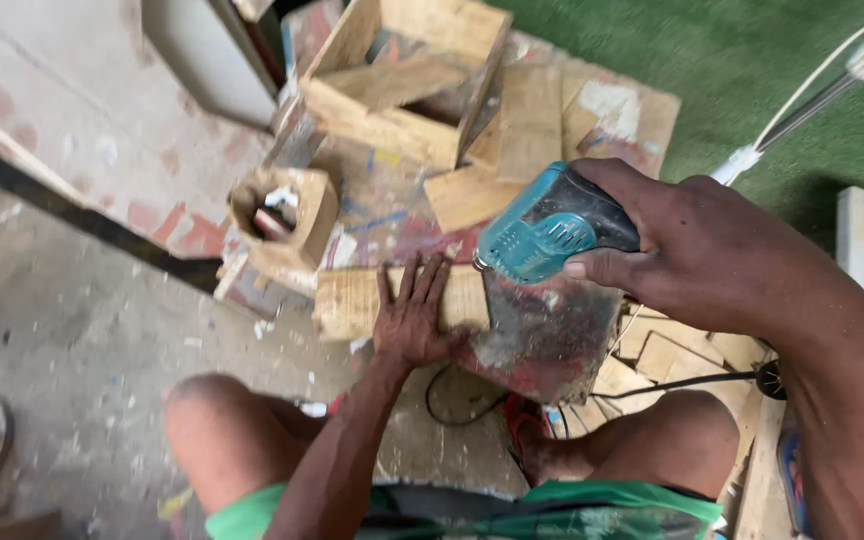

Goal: The person uses a handheld electric sander to smooth the surface of small wooden planks on a workbench. They hold the wood with one hand and move the sander back and forth across the planks, occasionally repositioning the wood to sand different areas.

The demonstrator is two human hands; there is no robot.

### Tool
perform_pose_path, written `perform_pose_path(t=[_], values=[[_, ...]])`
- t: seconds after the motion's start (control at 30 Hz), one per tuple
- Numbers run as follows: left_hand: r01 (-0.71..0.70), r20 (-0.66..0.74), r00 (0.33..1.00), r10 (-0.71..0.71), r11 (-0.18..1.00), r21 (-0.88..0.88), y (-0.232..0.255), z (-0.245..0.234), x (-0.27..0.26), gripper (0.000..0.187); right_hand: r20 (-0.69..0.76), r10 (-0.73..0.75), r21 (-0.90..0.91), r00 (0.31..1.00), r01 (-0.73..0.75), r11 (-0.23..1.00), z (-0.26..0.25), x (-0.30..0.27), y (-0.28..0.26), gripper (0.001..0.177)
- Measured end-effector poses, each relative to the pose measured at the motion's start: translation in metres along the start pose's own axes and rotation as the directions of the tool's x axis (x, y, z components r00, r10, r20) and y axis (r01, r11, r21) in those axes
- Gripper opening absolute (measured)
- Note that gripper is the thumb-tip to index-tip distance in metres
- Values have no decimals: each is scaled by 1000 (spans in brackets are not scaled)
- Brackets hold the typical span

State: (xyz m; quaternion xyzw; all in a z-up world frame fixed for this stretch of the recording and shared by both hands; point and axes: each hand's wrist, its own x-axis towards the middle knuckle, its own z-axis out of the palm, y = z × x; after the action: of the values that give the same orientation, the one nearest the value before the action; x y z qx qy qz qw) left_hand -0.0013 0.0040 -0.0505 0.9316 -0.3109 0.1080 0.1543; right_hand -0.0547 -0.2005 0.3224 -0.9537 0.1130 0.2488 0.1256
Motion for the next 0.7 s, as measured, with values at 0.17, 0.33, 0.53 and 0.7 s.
perform_pose_path(t=[0.17,0.33,0.53,0.7], values=[[21,-21,1000,-21,1000,-3,1,-1,5,107,-63,-5,29,998,7,1000,9,12,3,78],[152,482,865,-141,988,16,21,-69,25,112,-89,-134,95,987,142,985,45,49,23,74],[145,507,850,-142,989,33,21,-69,26,111,-153,-244,163,958,268,950,57,64,31,70],[148,481,867,-133,989,7,20,-65,25,113,-143,-249,171,958,272,947,59,67,27,72]])
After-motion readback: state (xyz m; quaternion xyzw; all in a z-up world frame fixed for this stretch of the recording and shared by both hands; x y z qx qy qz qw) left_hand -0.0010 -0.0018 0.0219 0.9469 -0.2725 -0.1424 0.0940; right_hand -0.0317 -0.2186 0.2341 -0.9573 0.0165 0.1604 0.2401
